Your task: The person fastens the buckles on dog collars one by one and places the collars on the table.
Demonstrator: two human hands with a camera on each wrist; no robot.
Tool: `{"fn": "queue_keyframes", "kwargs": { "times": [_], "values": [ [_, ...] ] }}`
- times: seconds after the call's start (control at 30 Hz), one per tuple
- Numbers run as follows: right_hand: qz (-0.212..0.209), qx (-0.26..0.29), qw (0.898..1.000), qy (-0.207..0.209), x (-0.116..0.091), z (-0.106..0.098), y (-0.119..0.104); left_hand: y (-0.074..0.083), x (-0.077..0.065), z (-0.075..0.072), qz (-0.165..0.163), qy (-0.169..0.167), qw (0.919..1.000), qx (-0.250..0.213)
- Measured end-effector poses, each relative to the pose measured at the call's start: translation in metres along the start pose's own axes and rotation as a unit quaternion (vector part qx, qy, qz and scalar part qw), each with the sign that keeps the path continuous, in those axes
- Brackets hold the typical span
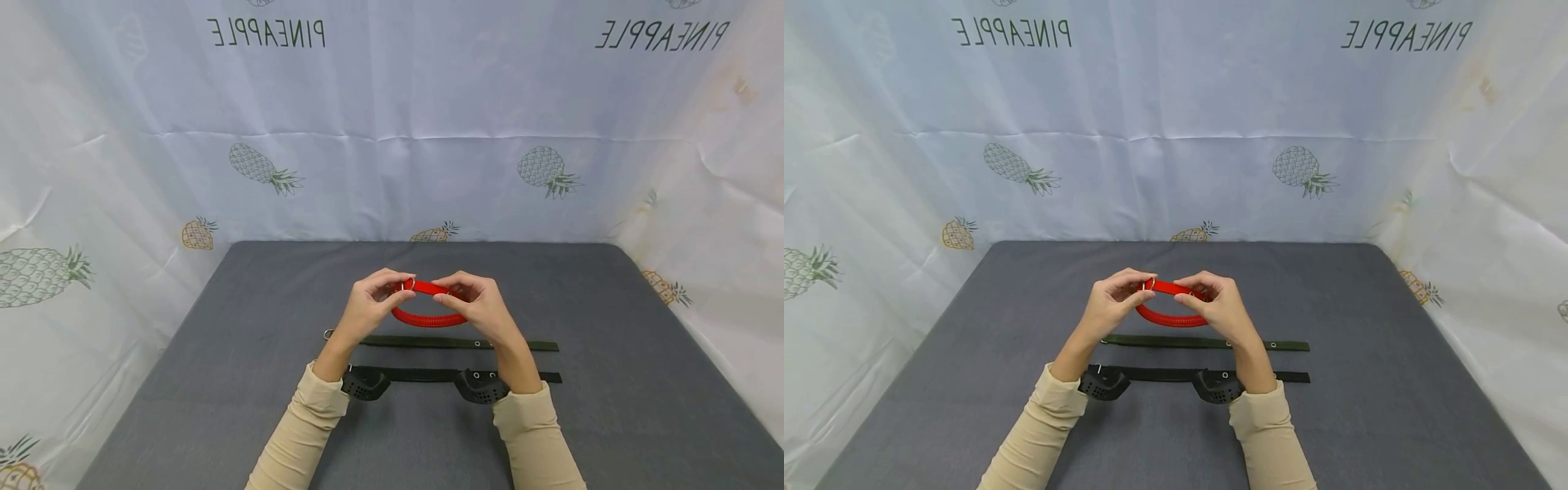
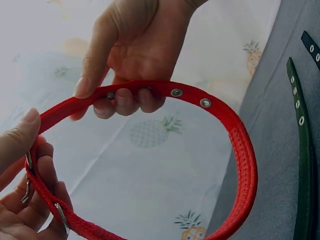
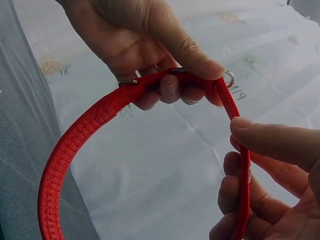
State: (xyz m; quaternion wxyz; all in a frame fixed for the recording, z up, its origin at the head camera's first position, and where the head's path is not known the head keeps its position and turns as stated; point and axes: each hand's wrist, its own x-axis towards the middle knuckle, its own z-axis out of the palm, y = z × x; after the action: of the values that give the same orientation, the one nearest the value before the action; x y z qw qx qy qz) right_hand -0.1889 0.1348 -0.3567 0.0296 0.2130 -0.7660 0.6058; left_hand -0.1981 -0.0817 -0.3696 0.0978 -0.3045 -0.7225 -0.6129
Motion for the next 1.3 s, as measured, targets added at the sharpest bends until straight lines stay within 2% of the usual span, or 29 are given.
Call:
{"fn": "queue_keyframes", "kwargs": {
  "times": [0.23,0.4,0.57,0.73,0.87,1.0,1.1,1.3],
  "values": [
    [0.007,0.008,1.0,-0.015,0.0,0.006,-0.002,-0.003,0.0,0.009,-0.01,-0.022,0.9997,0.007],
    [0.001,0.033,0.999,-0.013,-0.001,0.011,-0.002,-0.005,-0.002,0.014,-0.026,-0.017,0.9992,0.027],
    [-0.006,0.017,1.0,-0.017,0.001,0.016,-0.002,-0.006,-0.001,0.017,-0.023,-0.02,0.9982,0.051],
    [-0.006,0.003,1.0,0.001,0.001,0.016,-0.001,-0.007,0.0,0.019,-0.023,-0.031,0.998,0.051],
    [-0.012,0.018,1.0,0.017,0.001,0.012,0.0,-0.007,0.0,0.02,-0.032,-0.037,0.9979,0.042],
    [-0.016,0.026,0.999,0.031,0.0,0.009,0.0,-0.007,0.0,0.02,-0.036,-0.023,0.9976,0.054],
    [-0.014,0.026,0.999,0.03,0.0,0.009,0.0,-0.007,0.0,0.02,-0.026,-0.005,0.9978,0.061],
    [-0.01,0.036,0.999,0.025,0.001,0.01,0.001,-0.008,-0.002,0.019,-0.007,0.017,0.9989,0.043]
  ]
}}
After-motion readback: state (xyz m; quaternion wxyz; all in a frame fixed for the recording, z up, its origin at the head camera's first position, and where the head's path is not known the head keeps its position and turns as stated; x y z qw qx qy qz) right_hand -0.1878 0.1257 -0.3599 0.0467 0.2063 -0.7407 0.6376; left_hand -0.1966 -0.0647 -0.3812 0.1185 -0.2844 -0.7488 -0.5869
